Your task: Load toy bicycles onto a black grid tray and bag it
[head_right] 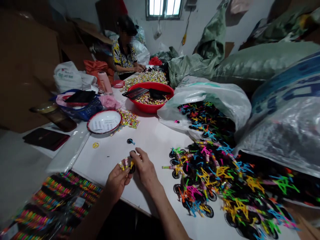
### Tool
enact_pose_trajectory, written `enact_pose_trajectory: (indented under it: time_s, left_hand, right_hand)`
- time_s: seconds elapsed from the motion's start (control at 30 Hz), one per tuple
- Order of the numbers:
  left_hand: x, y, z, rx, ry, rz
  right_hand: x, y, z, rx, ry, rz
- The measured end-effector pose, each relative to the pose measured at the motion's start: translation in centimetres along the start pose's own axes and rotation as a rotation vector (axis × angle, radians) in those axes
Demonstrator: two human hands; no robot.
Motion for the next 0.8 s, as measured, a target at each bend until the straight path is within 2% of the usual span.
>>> enact_pose_trajectory:
  time_s: [0.07, 0.1, 0.17, 0.2, 0.27, 0.4, 0.5, 0.6, 0.67, 0.8]
  left_hand:
    - [-0.3, -0.1, 0.0, 0.056, -0.031, -0.035]
    - [-0.4, -0.1, 0.2, 0.084, -0.067, -0.042]
    - [-0.4, 0.0, 0.7, 0.123, -0.193, -0.03]
    - [-0.3, 0.2, 1.0, 0.127, -0.256, -0.002]
    - [-0.1, 0.4, 1.7, 0.121, -0.334, 0.07]
    - [-0.6, 0.4, 1.7, 0.11, -0.382, 0.154]
    - [-1.5, 0.3, 1.4, 0.094, -0.486, 0.194]
    - [-2.1, 0.4, 1.8, 0.103, -0.562, 0.221]
    - [-2.2, 0.5, 2.0, 0.182, -0.591, 0.235]
    - [-1.9, 0.7, 1.9, 0.428, -0.712, 0.274]
  right_hand:
    - [-0.6, 0.9, -0.9, 0.204, -0.226, -0.135]
    - [-0.7, 1.6, -1.4, 0.341, -0.336, -0.156]
    - [-0.5, 2.7, -2.1, 0.585, -0.498, -0.088]
    - [-0.4, 3.0, -2.1, 0.657, -0.542, -0.032]
    - [-0.3, 3.1, -1.8, 0.693, -0.573, 0.009]
    - [-1.4, 2.0, -0.7, 0.653, -0.544, -0.088]
    - [-1.8, 1.8, -0.1, 0.62, -0.545, 0.059]
    - [-1.8, 2.5, 0.0, 0.675, -0.654, 0.162]
    - [-1.8, 2.9, -0.2, 0.729, -0.715, 0.142]
    - [-1.4, 3.4, -0.6, 0.796, -0.78, 0.142]
Point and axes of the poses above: each hand's wrist, its own y-axis away from the middle knuckle, its own x-axis out of the palm, z = x × y, the point moved 3 cm from there along -y, towards the middle knuckle, and after that the axes turned 2 degrees about x, right-handed, at the moved point
